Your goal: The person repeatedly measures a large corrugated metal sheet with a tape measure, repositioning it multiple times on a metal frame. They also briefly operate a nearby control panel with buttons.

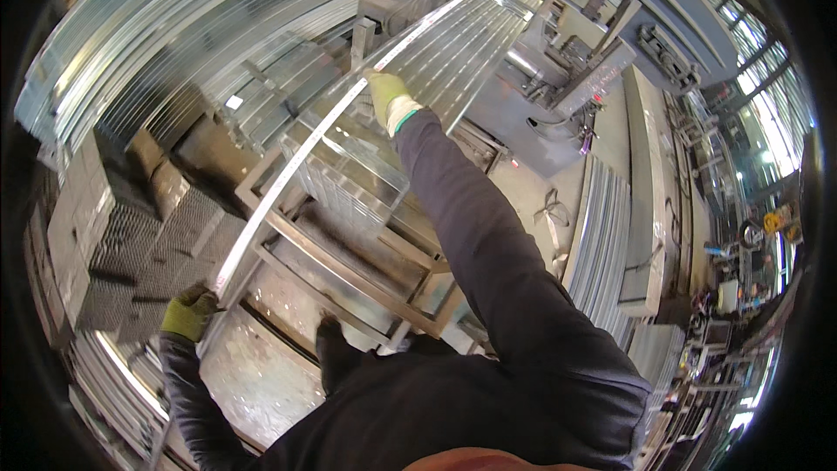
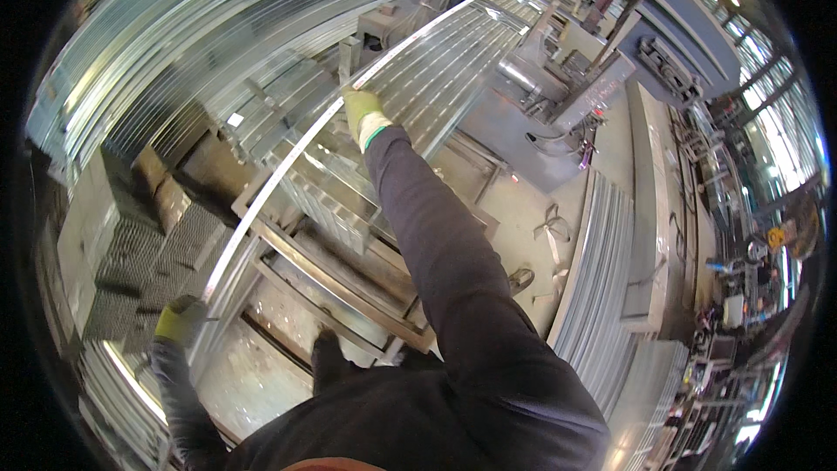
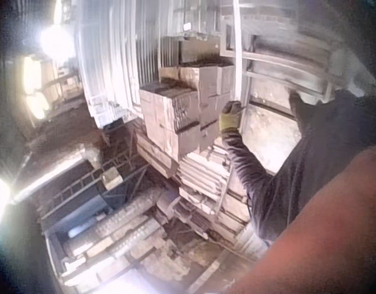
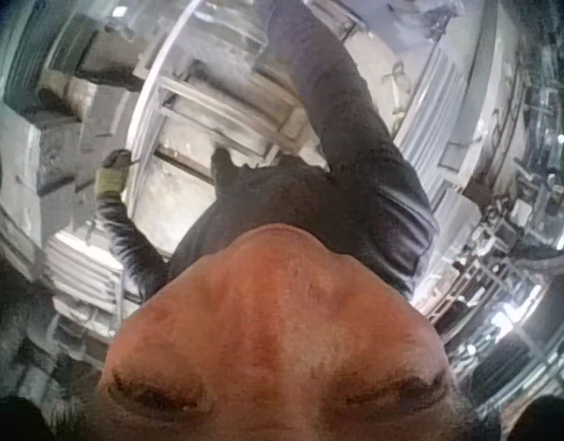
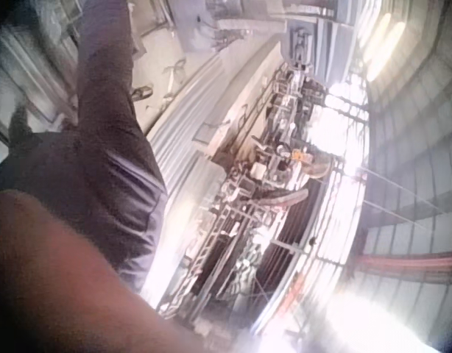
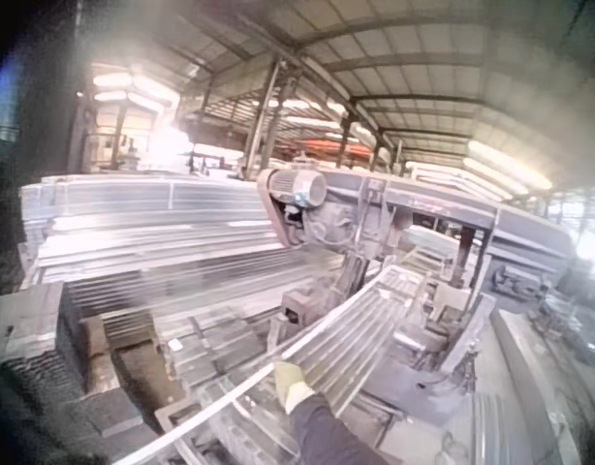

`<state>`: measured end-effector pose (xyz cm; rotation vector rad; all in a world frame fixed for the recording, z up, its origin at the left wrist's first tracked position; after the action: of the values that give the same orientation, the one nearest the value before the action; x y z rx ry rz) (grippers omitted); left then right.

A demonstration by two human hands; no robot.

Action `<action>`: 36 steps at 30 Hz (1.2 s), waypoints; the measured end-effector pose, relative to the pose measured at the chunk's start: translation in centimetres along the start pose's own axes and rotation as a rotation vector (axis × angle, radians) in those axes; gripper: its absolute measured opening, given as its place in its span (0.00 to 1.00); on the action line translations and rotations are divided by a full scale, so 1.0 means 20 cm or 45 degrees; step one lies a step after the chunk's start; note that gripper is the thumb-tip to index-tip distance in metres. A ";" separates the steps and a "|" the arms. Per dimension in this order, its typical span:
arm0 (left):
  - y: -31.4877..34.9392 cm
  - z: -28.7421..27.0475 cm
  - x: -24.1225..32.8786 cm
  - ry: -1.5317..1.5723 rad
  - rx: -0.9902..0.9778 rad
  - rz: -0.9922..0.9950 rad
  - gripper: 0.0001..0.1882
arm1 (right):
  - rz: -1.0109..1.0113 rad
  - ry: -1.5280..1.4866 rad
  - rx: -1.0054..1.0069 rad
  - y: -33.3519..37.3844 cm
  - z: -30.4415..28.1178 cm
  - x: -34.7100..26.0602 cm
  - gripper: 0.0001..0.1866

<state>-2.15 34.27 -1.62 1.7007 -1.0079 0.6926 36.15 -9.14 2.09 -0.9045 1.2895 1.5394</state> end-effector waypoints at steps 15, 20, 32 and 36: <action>-0.48 -0.23 0.40 -0.585 -0.253 0.371 0.16 | 0.103 0.055 0.241 -0.58 0.18 -0.05 0.13; -0.55 -0.29 0.34 -0.640 -0.275 0.387 0.13 | 0.033 0.335 0.211 -0.69 0.10 -0.08 0.13; -0.62 -0.16 0.47 -0.776 -0.287 0.528 0.15 | 0.168 0.185 0.237 -0.76 -0.01 -0.15 0.14; -0.64 -0.16 0.50 -0.659 -0.254 0.284 0.15 | 0.164 0.310 0.195 -0.78 -0.05 -0.16 0.16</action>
<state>13.82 36.27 1.68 1.6377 -1.5898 0.2732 51.90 -10.01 -0.07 -0.9469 1.6442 1.4368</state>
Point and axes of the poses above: each hand's wrist, its own y-axis away from the middle knuckle, its own z-axis out of the palm, x = y × z, the point moved 3 cm from there along -y, towards the middle knuckle, and after that the axes turned 3 degrees about -x, right-handed, at the moved point
